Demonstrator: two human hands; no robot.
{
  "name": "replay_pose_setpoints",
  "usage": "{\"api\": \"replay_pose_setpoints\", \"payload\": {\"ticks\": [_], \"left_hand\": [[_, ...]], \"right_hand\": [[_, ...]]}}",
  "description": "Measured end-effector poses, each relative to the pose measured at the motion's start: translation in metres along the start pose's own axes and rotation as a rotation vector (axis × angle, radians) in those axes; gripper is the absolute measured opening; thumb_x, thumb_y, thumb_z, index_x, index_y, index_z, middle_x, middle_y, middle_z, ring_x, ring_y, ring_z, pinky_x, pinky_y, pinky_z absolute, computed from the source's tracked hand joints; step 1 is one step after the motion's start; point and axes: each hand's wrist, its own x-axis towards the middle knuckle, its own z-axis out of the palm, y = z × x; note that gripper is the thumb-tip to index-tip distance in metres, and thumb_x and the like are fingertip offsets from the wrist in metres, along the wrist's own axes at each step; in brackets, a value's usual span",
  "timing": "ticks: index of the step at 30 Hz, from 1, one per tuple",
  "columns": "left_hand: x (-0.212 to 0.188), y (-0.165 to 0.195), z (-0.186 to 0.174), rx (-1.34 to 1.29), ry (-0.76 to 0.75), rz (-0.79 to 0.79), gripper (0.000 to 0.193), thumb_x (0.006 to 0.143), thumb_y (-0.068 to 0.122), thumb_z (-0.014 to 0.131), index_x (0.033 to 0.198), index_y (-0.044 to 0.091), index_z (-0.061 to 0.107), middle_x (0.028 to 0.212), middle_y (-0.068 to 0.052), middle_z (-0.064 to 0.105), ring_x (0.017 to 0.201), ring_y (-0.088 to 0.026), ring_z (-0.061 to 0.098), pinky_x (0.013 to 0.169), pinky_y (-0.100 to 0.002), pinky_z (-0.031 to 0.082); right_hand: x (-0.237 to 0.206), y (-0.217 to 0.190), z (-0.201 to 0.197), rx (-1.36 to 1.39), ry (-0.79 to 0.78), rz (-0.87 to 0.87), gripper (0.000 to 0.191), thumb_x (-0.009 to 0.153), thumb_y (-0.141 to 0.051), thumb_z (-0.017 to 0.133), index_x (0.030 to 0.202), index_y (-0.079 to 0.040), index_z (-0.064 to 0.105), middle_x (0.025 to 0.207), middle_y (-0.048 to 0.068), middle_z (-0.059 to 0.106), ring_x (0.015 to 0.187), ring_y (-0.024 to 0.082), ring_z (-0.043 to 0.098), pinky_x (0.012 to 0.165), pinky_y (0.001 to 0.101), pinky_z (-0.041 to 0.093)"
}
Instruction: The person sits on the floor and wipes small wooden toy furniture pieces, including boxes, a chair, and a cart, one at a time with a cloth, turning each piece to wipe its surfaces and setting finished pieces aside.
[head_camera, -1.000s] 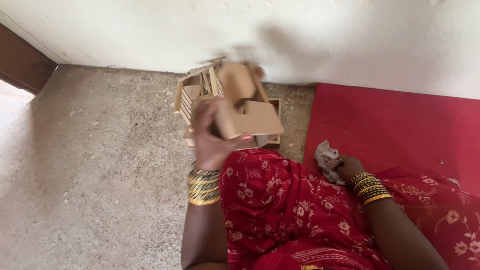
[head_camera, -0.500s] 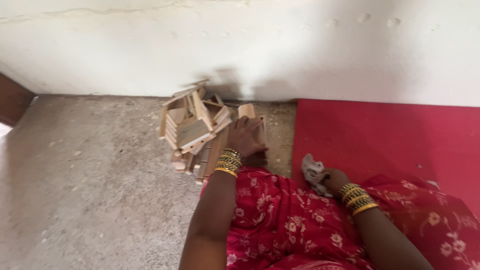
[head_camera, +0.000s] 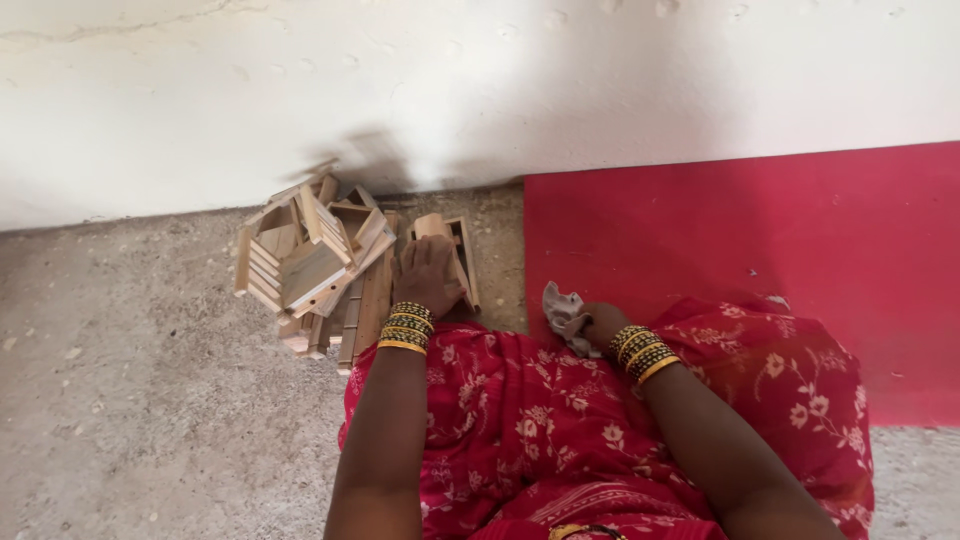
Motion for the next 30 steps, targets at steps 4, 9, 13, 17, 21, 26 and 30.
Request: {"api": "replay_pose_setpoints", "payload": {"ticks": [4,9,13,17,21,26,30], "left_hand": [[-0.006,0.044,0.012,0.148,0.103,0.134,0.086,0.082,0.055,0.074,0.152,0.019,0.04,0.155,-0.024,0.038,0.146,-0.043,0.03,0.116,-0.068,0.015],[-0.053,0.146,0.054,-0.06,-0.401,0.24,0.053,0.092,0.059,0.056,0.125,0.018,0.062,0.118,-0.011,0.068,0.114,-0.031,0.062,0.119,-0.065,0.022],[-0.08,0.166,0.081,0.013,-0.64,0.253,0.057,0.106,0.063,0.042,0.115,0.015,0.071,0.103,-0.012,0.073,0.1,-0.031,0.07,0.109,-0.066,0.037],[-0.092,0.166,0.09,0.004,-0.49,0.346,0.047,0.104,0.054,0.048,0.108,0.016,0.075,0.097,-0.009,0.076,0.092,-0.028,0.073,0.1,-0.053,0.05],[-0.101,0.178,0.08,0.034,-0.468,0.407,0.043,0.106,0.046,0.044,0.109,0.015,0.074,0.087,-0.01,0.079,0.084,-0.024,0.075,0.113,-0.051,0.041],[-0.098,0.197,0.087,-0.179,-0.805,0.439,0.045,0.107,0.04,0.039,0.122,0.008,0.067,0.108,-0.014,0.073,0.096,-0.026,0.071,0.107,-0.049,0.047],[-0.101,0.218,0.113,-0.642,-0.994,0.746,0.047,0.108,0.031,0.036,0.132,0.0,0.061,0.128,-0.016,0.067,0.11,-0.026,0.066,0.105,-0.046,0.05]], "right_hand": [[-0.008,-0.007,-0.016,0.277,0.282,0.071,0.016,0.101,-0.016,0.06,0.107,-0.01,0.074,0.094,0.012,0.076,0.074,0.021,0.074,0.06,0.036,0.062],[-0.013,0.008,-0.041,0.904,0.757,-0.05,0.009,0.096,-0.003,0.066,0.102,-0.003,0.073,0.094,0.011,0.075,0.077,0.018,0.072,0.061,0.0272,0.062],[-0.016,0.018,-0.06,0.948,1.041,-0.132,0.01,0.097,-0.003,0.063,0.104,-0.004,0.07,0.099,0.007,0.074,0.083,0.014,0.073,0.067,0.0242,0.066],[-0.019,0.023,-0.075,1.092,1.148,-0.065,0.01,0.1,-0.004,0.063,0.102,-0.002,0.072,0.098,0.01,0.074,0.082,0.016,0.072,0.067,0.0265,0.064],[-0.023,0.02,-0.079,1.222,1.176,-0.194,0.014,0.099,0.0,0.059,0.101,0.0,0.073,0.099,0.01,0.076,0.085,0.015,0.075,0.074,0.0246,0.068],[-0.024,0.017,-0.08,1.336,1.132,-0.155,0.011,0.1,0.001,0.06,0.1,0.003,0.07,0.099,0.012,0.074,0.084,0.016,0.074,0.074,0.0262,0.067],[-0.023,0.02,-0.083,1.42,1.065,-0.089,0.009,0.101,-0.004,0.062,0.103,0.001,0.07,0.101,0.011,0.073,0.085,0.014,0.073,0.075,0.0261,0.066]]}}
